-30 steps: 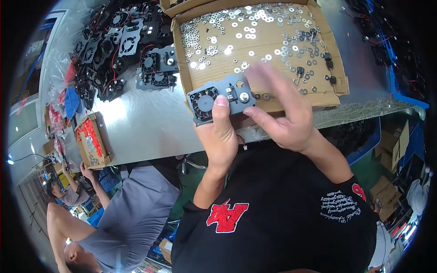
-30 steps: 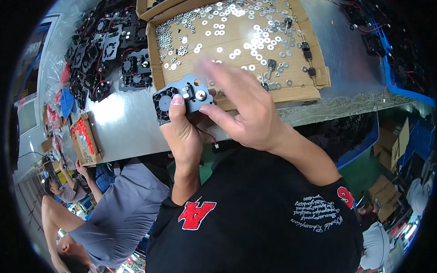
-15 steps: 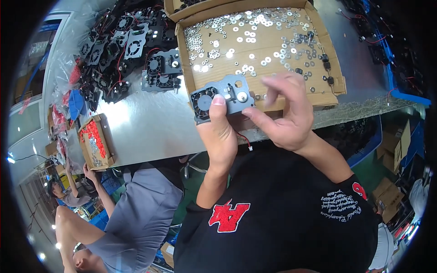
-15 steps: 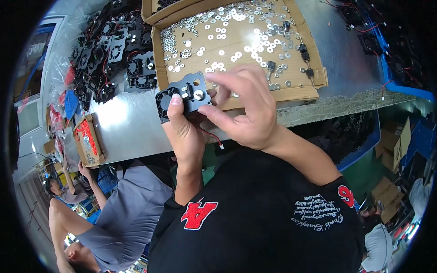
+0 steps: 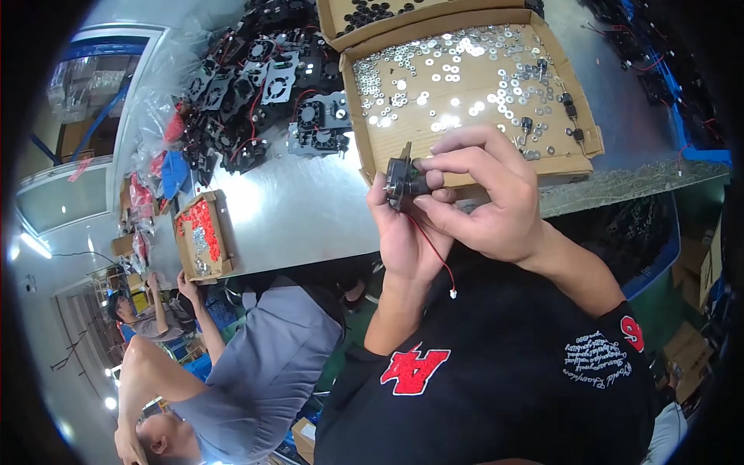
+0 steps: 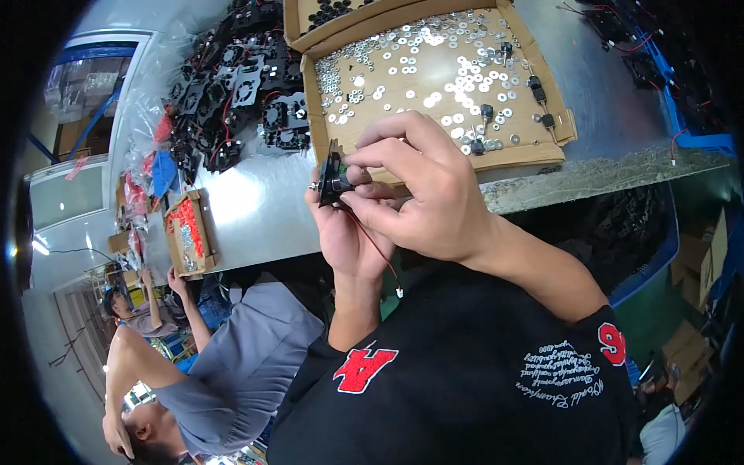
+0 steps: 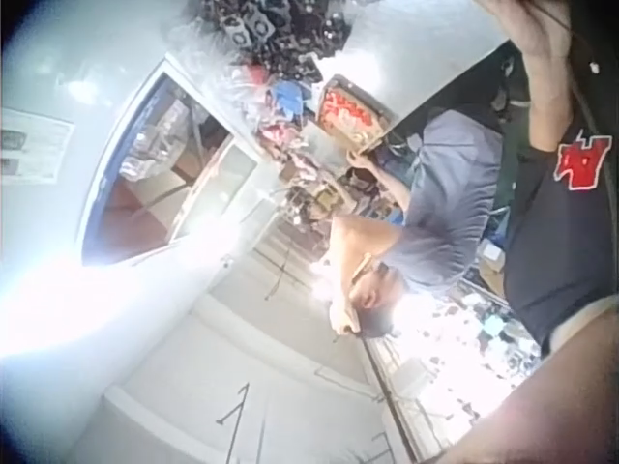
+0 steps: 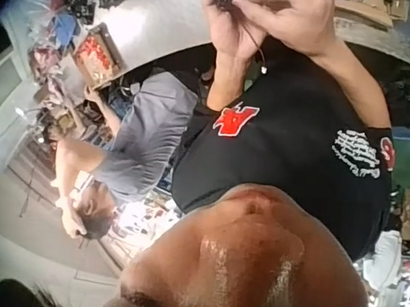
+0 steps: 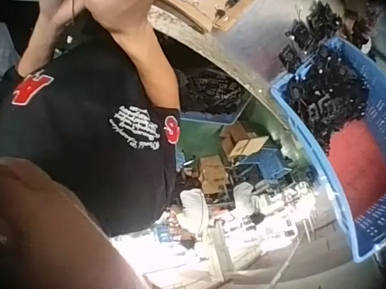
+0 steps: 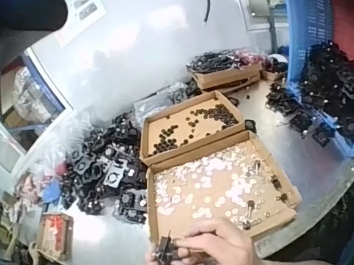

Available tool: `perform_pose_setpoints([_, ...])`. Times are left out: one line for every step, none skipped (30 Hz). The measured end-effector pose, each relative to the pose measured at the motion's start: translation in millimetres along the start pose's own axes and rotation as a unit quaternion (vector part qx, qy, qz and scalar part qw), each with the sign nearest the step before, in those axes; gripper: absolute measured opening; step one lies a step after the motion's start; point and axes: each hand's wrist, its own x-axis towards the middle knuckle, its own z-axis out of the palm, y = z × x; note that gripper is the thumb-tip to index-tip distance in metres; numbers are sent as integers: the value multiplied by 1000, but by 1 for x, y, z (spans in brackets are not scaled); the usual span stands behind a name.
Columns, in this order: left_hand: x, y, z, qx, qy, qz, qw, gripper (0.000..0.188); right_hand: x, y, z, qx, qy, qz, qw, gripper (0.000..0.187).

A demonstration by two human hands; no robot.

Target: Assembling small electronic cooling fans by attaching components and washers at a factory workbench.

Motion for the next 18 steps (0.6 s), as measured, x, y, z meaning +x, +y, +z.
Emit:
perform_pose_setpoints([-1, 0, 2, -7, -12, -5, 1000, 54, 0, -3, 1, 0, 2, -2, 1000, 36])
perform_pose_setpoints([-2, 1, 4, -15, -24, -9, 1000, 54, 0, -5, 2, 1, 6, -5, 1000, 36])
perform_pose_setpoints([-3, 1, 3, -13, -26, -9, 1000, 54, 0, -6, 3, 7, 5, -7, 1000, 34])
perform_pose_setpoints([-5, 2, 3, -10, -22, -4, 1000, 54, -1, -8, 3, 13, 4, -9, 1000, 33])
perform_pose_setpoints([-6, 2, 3, -7, -18, 2, 1000, 54, -1, -8, 3, 14, 6, -11, 1000, 33])
perform_pose_setpoints([-8, 1, 3, -5, -19, 2, 1000, 54, -3, -9, 3, 17, -2, -7, 1000, 33])
perform_pose_setpoints([-10, 0, 4, -2, -7, 10, 1000, 53, -5, -10, 3, 20, -10, -3, 1000, 33])
perform_pose_setpoints([-12, -1, 5, 0, 5, 18, 1000, 52, -7, -11, 2, 21, -8, -5, 1000, 33])
perform_pose_setpoints([-14, -2, 8, 2, 3, 19, 1000, 52, -9, -12, 1, 8, -27, -1, 1000, 38])
perform_pose_setpoints([-15, -1, 11, 18, 34, 37, 999, 53, -11, -13, -1, -4, -46, 3, 999, 44])
perform_pose_setpoints([-17, 0, 14, 34, 65, 55, 996, 54, -14, -14, -4, -3, -45, 1, 999, 44])
perform_pose_setpoints([-19, 4, 14, 35, 62, 57, 996, 54, -19, -16, -8, 5, -44, 22, 999, 47])
perform_pose_setpoints([-22, 10, 10, 53, 66, 66, 994, 54, -24, -16, -12, 14, -44, 43, 998, 49])
perform_pose_setpoints([-24, 16, 7, 71, 70, 74, 992, 53, -30, -13, -19, 0, -45, 55, 997, 50])
perform_pose_setpoints([-26, 23, 8, 119, 102, 95, 983, 52, -38, -9, -25, -12, -49, 67, 996, 50])
perform_pose_setpoints([-28, 29, 7, 120, 102, 101, 982, 52, -46, -5, -31, -28, -37, 88, 995, 43])
perform_pose_setpoints([-28, 37, 4, 148, 126, 114, 974, 51, -53, -3, -38, -38, -32, 102, 993, 41])
perform_pose_setpoints([-29, 45, 2, 176, 150, 128, 964, 51, -58, -1, -44, -46, -27, 117, 992, 38])
